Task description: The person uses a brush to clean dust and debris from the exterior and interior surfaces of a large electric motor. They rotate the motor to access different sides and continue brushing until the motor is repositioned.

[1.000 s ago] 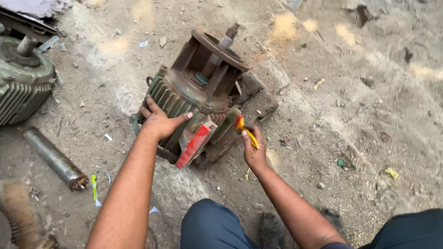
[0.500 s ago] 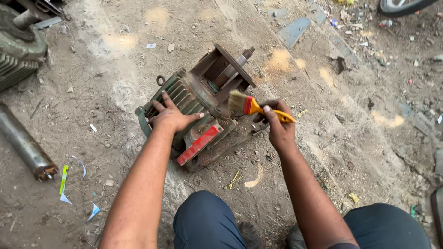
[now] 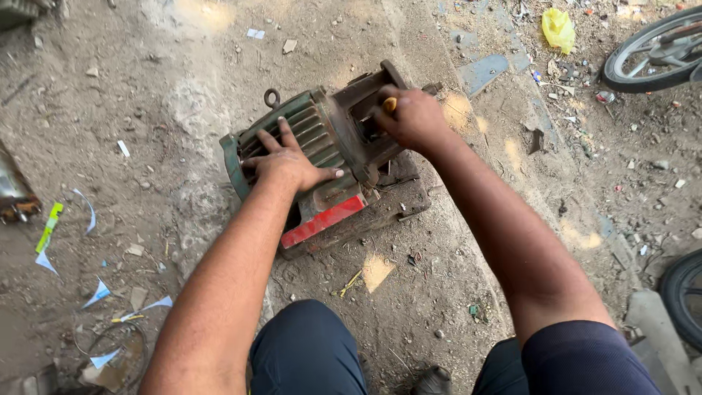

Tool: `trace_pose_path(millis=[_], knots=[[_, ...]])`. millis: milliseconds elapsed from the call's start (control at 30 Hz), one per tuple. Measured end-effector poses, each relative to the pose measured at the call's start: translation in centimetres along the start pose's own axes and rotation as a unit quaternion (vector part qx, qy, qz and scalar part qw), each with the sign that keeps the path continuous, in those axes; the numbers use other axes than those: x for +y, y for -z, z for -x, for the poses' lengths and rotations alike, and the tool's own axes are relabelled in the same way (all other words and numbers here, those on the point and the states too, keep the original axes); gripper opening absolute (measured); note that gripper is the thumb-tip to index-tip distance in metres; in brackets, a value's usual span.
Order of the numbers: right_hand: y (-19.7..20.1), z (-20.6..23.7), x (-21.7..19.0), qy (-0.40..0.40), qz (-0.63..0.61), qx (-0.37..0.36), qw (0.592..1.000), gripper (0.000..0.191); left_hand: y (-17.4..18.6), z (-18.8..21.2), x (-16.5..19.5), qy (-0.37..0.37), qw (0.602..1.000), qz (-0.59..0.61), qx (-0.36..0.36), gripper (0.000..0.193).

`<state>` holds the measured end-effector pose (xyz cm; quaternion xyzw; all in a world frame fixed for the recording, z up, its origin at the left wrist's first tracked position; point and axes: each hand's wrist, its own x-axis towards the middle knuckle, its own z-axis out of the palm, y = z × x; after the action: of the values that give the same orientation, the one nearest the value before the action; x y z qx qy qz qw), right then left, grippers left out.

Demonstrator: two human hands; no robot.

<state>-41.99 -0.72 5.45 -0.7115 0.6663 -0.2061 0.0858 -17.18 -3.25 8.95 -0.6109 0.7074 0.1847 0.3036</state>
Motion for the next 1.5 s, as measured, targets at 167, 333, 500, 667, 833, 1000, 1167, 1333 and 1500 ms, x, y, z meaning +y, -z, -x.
trace_pose_path(millis=[167,333,500,667,833,1000,1167,1333,1500], knots=[[-0.2,-1.5,-0.8,-0.034,0.094,-0.107,0.989,0.031,0.3,0.0,-0.1,0.006,1.000,0.010,-0.012,0.153],[0.5,-2.3,-1.4,-0.026,0.015,-0.132,0.991,0.032,0.4,0.0,-0.2,-0.026,0.999,-0.005,-0.026,0.142],[1.4,-2.2,-2.1,-0.066,-0.174,-0.186,0.965,0.044,0.4,0.1,-0.4,-0.029,0.999,-0.006,-0.027,0.139],[1.7,-2.3,-1.9,-0.093,-0.139,-0.193,0.967,0.028,1.7,0.6,0.0,-0.005,0.999,0.023,-0.041,0.154],[3.6,-2.1,-1.2,-0.185,-0.190,-0.137,0.955,0.033,5.2,0.5,1.4,0.126,0.955,0.238,-0.128,0.156],[5.1,-0.1,-3.6,-0.352,-0.348,-0.119,0.861,0.033,7.3,-0.3,2.0,0.162,0.947,0.221,-0.168,0.160],[2.5,2.7,-5.3,-0.238,-0.380,0.017,0.894,0.024,6.2,-1.3,2.3,0.177,0.952,0.181,-0.170,0.164],[0.4,3.7,-4.0,-0.420,-0.610,-0.036,0.671,0.031,4.4,-2.4,2.1,0.167,0.964,0.152,-0.142,0.168],[3.4,2.6,-3.6,-0.420,-0.522,-0.075,0.738,0.031,3.0,-2.7,1.9,0.156,0.969,0.140,-0.133,0.170]])
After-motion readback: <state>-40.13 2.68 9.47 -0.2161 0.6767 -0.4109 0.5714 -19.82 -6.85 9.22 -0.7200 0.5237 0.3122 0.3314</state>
